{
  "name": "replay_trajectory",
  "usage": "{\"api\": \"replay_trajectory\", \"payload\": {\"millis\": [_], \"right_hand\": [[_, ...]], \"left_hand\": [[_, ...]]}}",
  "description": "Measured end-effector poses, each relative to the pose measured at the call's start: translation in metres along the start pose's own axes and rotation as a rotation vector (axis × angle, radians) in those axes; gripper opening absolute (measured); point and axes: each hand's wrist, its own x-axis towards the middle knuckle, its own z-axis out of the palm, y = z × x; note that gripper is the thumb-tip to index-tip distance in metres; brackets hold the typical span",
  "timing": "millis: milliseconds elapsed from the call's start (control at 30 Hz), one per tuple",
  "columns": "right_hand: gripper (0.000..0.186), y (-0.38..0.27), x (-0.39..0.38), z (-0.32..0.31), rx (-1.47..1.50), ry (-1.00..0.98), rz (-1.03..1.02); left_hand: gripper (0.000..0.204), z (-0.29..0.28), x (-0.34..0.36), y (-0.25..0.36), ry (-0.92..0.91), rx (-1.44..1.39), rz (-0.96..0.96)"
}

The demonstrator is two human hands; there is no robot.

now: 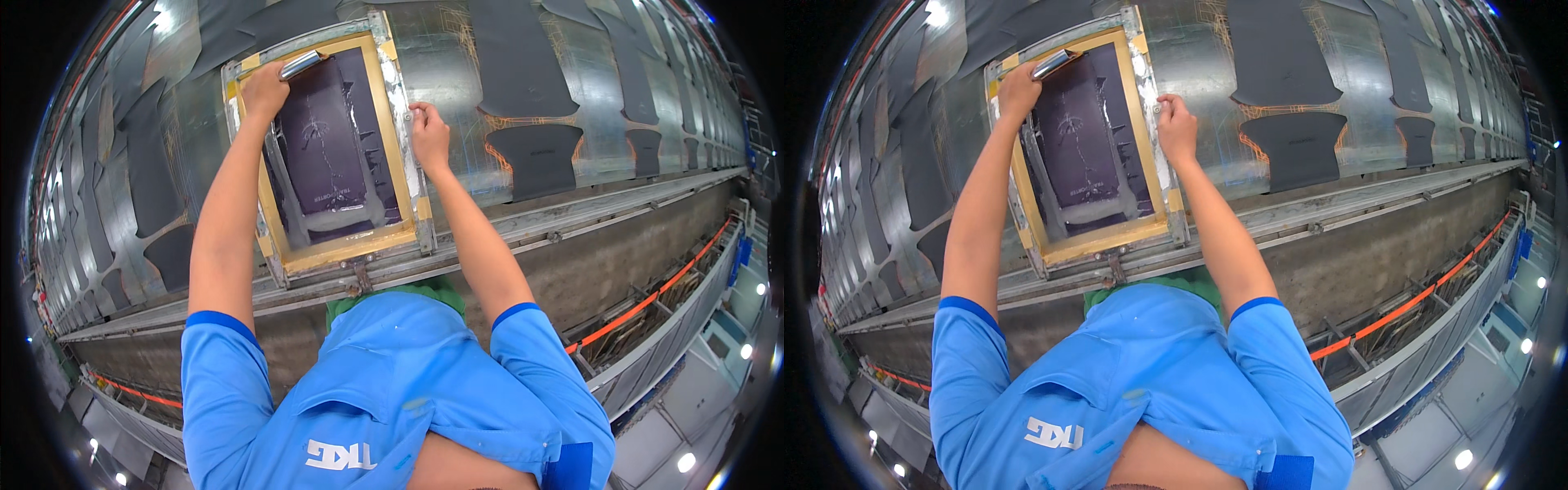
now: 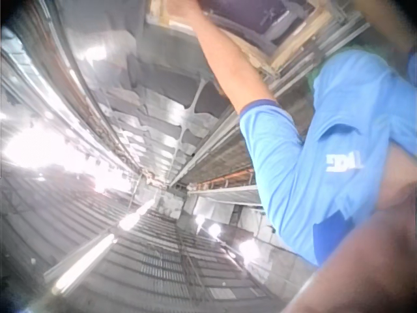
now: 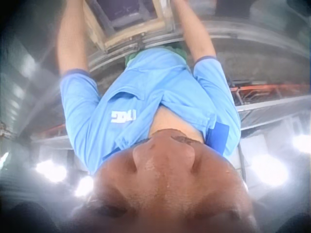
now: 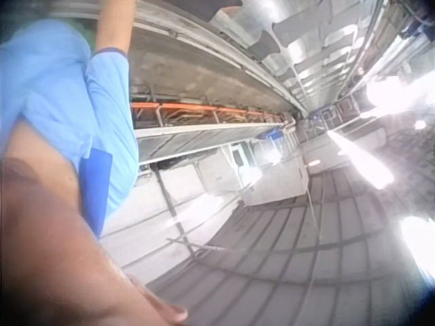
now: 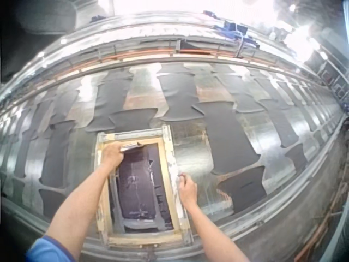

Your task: The person uses a squeegee to spread ink across a screen-printing frame placed over a flat surface. They repeatedly pull the squeegee from top to bottom to evenly distribute the ink within the frame's boundaries.

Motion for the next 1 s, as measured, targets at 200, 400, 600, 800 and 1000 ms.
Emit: {"api": "replay_trajectory", "payload": {"millis": [200, 400, 600, 800, 1000], "right_hand": [[0.02, -0.003, -0.004, 0.002, -0.004, -0.001, 0.009], [0.03, 0.049, 0.011, 0.009, 0.039, 0.034, -0.001], [0.022, 0.039, 0.008, 0.035, 0.113, 0.031, -0.017], [0.024, 0.093, 0.039, 0.099, -0.018, 0.029, -0.177], [0.023, 0.051, 0.014, 0.006, 0.024, 0.127, -0.227]], "left_hand": [[0.037, 0.011, -0.02, 0.005, -0.049, 0.098, 0.11], [0.058, 0.027, -0.183, 0.04, -0.015, -0.062, 0.342], [0.039, 0.02, -0.365, 0.056, -0.053, -0.068, 0.152], [0.046, -0.002, -0.368, 0.041, -0.01, -0.222, 0.157], [0.026, -0.014, -0.349, 0.005, 0.075, -0.34, -0.12]]}}
